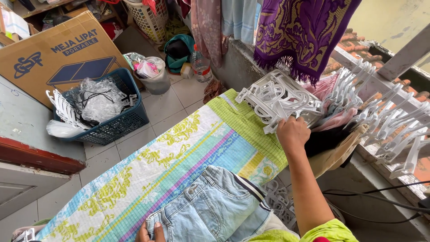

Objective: The person is taking children's clothing items from a pile, straightening them out on a padded surface, and then attaching them to plastic hangers using clips.

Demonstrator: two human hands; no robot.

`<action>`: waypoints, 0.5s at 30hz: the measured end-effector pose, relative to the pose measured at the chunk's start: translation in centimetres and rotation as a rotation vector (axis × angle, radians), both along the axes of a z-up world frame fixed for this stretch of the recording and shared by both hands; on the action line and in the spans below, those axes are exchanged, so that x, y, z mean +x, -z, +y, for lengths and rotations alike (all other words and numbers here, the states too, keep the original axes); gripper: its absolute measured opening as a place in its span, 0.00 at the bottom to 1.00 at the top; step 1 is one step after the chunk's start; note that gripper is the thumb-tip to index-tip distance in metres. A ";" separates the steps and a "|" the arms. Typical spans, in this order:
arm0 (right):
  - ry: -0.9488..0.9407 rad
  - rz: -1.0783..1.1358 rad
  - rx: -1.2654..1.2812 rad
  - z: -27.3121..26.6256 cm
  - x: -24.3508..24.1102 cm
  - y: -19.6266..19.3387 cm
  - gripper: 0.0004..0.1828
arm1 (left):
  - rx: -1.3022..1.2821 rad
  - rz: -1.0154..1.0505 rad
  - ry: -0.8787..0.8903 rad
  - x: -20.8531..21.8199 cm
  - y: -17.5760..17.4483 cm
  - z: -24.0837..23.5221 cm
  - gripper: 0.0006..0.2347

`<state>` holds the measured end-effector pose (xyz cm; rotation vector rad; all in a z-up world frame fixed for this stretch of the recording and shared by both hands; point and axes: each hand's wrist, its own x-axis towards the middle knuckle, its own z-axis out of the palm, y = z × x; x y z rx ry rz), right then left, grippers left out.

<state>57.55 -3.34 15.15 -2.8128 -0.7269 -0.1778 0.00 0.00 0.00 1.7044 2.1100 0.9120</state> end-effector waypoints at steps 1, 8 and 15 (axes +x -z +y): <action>0.000 -0.001 -0.002 -0.1 -0.1 0.6 0.28 | -0.002 -0.001 0.000 0.1 -0.1 0.0 0.23; -0.129 -0.444 0.120 0.0 -1.9 2.1 0.24 | 0.153 -0.124 0.062 0.6 -1.5 -0.7 0.19; -0.157 -0.477 0.240 1.0 -1.1 5.1 0.11 | 0.156 -0.020 0.098 1.0 -4.2 -1.4 0.18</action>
